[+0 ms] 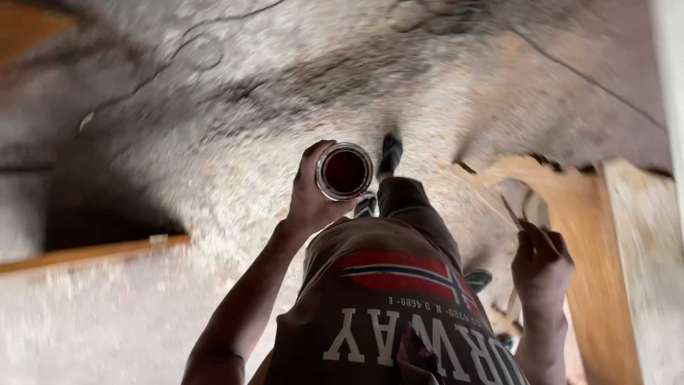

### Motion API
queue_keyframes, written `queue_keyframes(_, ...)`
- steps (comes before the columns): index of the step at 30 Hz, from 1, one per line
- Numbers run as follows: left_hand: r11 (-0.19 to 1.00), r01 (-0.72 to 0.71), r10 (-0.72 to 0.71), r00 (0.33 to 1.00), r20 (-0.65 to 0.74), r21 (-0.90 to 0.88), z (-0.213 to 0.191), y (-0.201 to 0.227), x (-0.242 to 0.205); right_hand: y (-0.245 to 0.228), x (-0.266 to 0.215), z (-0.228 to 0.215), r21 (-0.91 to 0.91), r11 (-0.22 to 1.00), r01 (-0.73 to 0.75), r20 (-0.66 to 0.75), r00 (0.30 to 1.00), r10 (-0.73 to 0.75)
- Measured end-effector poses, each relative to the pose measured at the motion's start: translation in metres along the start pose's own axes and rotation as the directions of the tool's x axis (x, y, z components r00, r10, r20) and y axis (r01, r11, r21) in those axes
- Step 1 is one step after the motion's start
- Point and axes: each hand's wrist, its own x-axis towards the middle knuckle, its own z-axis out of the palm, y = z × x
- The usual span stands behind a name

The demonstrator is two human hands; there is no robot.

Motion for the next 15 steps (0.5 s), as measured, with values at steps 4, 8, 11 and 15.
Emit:
queue_keyframes(4,0.980,0.151,-0.123,0.971,-0.203,0.130,-0.050,-0.022,-0.003,-0.005,0.072,0.058,0.084,0.993,0.078,0.053,0.995,-0.083)
queue_keyframes(8,0.972,0.177,-0.113,0.930,-0.349,0.156,-0.082,-0.044,0.036,-0.045,0.190,0.122,0.232,0.951,0.204,0.184,0.951,-0.249)
queue_keyframes(11,0.970,0.202,-0.124,0.890,-0.439,0.135,-0.104,-0.068,0.094,-0.087,0.293,0.162,0.404,0.857,0.320,0.143,0.903,-0.405)
queue_keyframes(15,0.944,0.296,-0.163,0.803,-0.573,0.148,-0.144,-0.084,0.168,-0.147,0.433,0.198,0.339,0.803,0.489,0.176,0.806,-0.565)
